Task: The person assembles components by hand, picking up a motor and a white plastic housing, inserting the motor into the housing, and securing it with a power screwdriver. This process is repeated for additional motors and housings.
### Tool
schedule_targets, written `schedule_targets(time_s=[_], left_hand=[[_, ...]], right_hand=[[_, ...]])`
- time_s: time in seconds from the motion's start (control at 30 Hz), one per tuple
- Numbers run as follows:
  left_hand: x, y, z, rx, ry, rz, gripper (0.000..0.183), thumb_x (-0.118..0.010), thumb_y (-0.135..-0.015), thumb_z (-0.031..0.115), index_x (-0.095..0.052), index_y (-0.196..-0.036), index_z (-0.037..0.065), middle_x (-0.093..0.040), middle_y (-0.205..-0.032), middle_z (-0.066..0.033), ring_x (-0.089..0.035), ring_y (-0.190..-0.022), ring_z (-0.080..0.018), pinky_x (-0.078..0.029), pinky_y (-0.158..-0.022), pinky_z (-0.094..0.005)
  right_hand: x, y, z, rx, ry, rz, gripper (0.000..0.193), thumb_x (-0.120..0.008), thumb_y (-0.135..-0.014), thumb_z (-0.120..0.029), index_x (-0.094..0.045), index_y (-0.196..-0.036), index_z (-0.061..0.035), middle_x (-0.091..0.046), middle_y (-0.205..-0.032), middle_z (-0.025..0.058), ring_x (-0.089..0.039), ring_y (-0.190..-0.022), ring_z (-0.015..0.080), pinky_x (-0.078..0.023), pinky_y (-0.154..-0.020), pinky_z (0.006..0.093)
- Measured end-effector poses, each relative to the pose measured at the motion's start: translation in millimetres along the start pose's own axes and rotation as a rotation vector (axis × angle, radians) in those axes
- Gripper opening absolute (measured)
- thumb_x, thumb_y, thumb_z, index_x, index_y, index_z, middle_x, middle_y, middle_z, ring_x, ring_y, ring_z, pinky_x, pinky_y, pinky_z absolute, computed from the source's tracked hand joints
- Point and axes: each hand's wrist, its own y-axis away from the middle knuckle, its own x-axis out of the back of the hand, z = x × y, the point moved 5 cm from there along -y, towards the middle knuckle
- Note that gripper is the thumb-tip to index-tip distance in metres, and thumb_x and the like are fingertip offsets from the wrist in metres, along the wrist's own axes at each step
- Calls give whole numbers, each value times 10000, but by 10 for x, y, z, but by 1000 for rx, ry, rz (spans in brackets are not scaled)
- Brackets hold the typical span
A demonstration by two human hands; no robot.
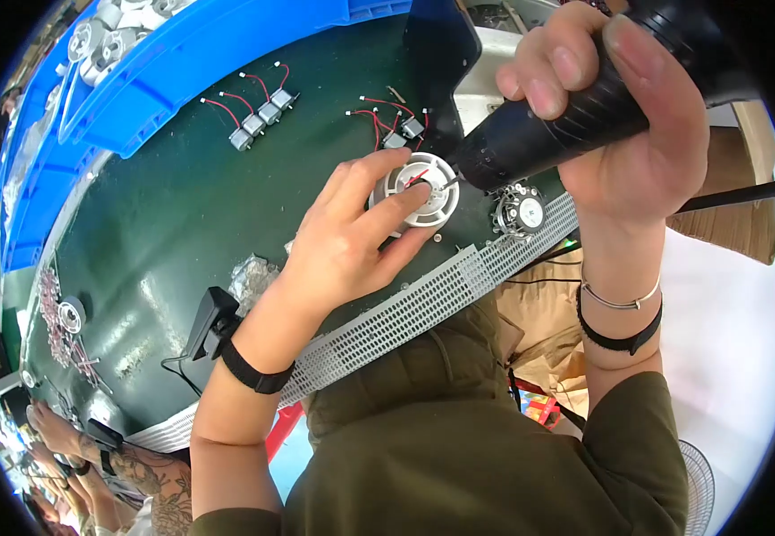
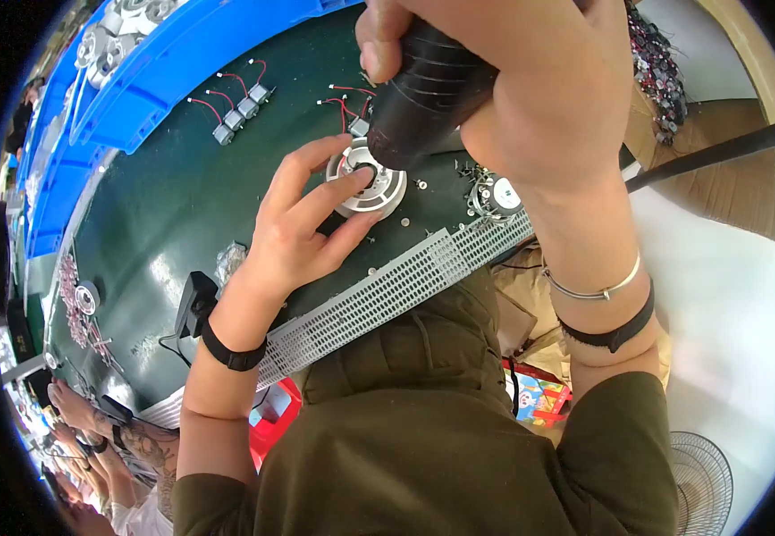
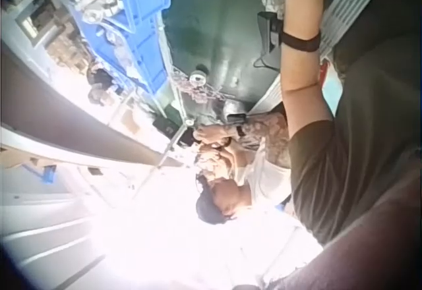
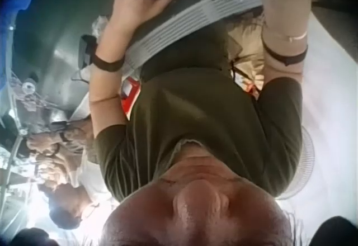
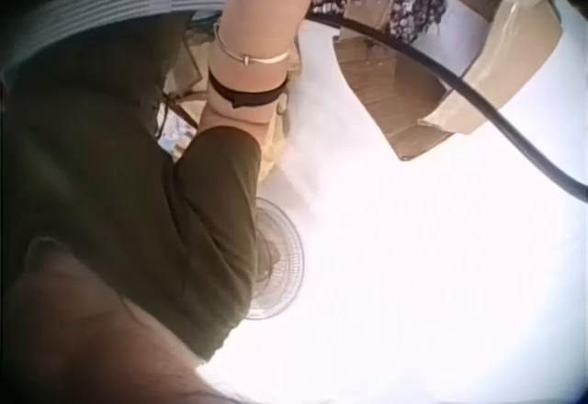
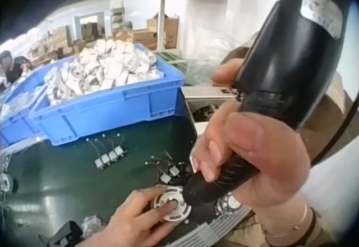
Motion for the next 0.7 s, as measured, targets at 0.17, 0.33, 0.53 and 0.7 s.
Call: schedule_targets(time_s=[0.17,0.33,0.53,0.7], left_hand=[[24,23,-11,11,-5,9,346,-761,-620,94,-639,-941,55,-547,-1113,-121,-557,-845,-276,-489,-695,-351],[20,18,-5,4,-6,14,344,-758,-621,101,-640,-942,56,-546,-1110,-116,-556,-855,-273,-491,-698,-351],[-4,34,-15,3,-10,18,342,-752,-628,104,-643,-950,62,-543,-1115,-118,-561,-877,-280,-495,-716,-348],[-11,56,-38,21,-5,13,354,-752,-631,110,-643,-965,61,-543,-1116,-124,-562,-897,-283,-496,-736,-348]], right_hand=[[40,-27,75,-22,-45,-190,315,-428,-877,-165,-377,-1121,27,-502,-747,82,-514,-657,190,-424,-695,362],[102,-3,107,-39,-95,-374,264,-323,-919,-211,-452,-1021,-5,-465,-832,55,-473,-761,167,-376,-789,365],[161,11,163,-50,23,-296,184,-373,-885,-162,-468,-837,-12,-474,-815,65,-489,-724,162,-388,-760,354],[-43,36,167,81,152,-354,139,-405,-850,-91,-450,-946,-1,-464,-736,67,-491,-639,163,-415,-696,350]])
